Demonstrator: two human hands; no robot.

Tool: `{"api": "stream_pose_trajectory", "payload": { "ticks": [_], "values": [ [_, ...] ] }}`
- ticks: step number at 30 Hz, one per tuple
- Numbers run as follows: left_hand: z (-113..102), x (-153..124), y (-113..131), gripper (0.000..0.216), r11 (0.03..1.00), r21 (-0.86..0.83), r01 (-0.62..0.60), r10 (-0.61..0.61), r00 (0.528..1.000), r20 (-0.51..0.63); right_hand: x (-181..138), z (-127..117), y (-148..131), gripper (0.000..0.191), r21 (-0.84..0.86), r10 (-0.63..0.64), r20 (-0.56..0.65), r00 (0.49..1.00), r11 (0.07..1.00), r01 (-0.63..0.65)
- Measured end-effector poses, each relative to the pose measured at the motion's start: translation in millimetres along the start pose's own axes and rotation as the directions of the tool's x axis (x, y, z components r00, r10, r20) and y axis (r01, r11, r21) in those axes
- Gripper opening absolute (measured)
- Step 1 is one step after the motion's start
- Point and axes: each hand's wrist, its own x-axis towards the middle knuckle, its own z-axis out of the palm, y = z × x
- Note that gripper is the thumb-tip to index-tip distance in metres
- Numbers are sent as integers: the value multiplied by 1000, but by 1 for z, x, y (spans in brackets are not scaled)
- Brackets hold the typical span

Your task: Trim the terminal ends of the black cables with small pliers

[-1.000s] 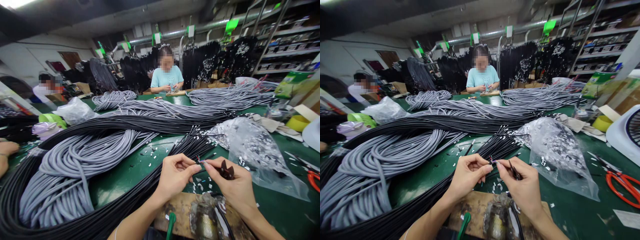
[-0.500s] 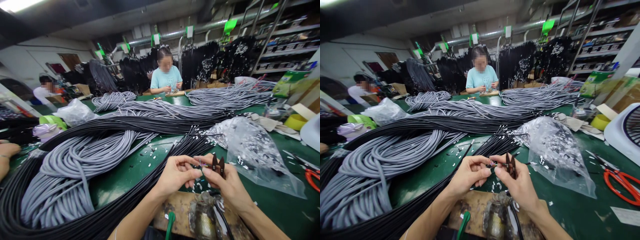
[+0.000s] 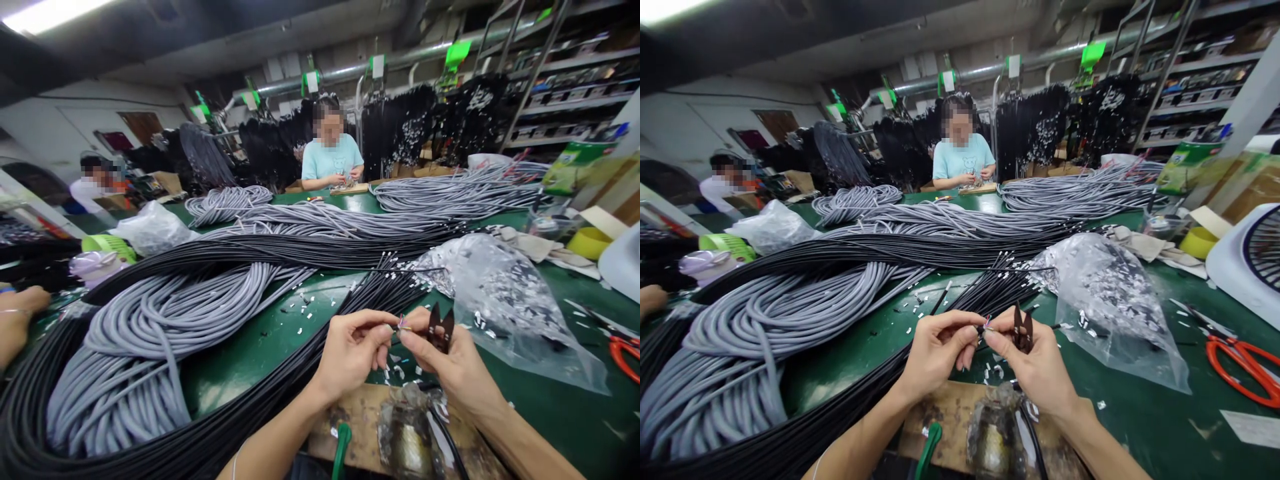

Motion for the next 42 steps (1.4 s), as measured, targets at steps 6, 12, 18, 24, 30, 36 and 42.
{"api": "stream_pose_trajectory", "payload": {
  "ticks": [6, 12, 18, 24, 30, 36, 42],
  "values": [
    [-4, 6, -5, 28, 975, -221, 20, -3, 997, 76, 1, 1, -7, 14, -92, -64, 33, 997, 994, 67],
    [-6, 6, -6, 24, 958, -286, 30, 0, 995, 104, -3, 2, -10, 13, -256, -179, -124, 976, 956, 143],
    [-3, 6, -2, 27, 958, -282, 48, -17, 994, 109, -7, 5, -8, 11, -321, -242, -101, 965, 926, 198],
    [-3, 6, -4, 30, 957, -279, 86, -44, 987, 153, -6, 8, -5, 9, -289, -310, -79, 947, 917, 276],
    [-7, 4, 1, 35, 976, -190, 110, -50, 955, 294, -5, 4, -8, 12, -216, -181, -43, 983, 962, 168],
    [-11, 3, 0, 23, 975, -214, 54, 28, 931, 365, -3, 3, -9, 18, -189, -104, -83, 991, 978, 86],
    [-11, 7, -7, 20, 898, -408, -163, 269, 938, 219, -6, 6, 0, 19, -243, -39, -148, 988, 970, 2]
  ]
}}
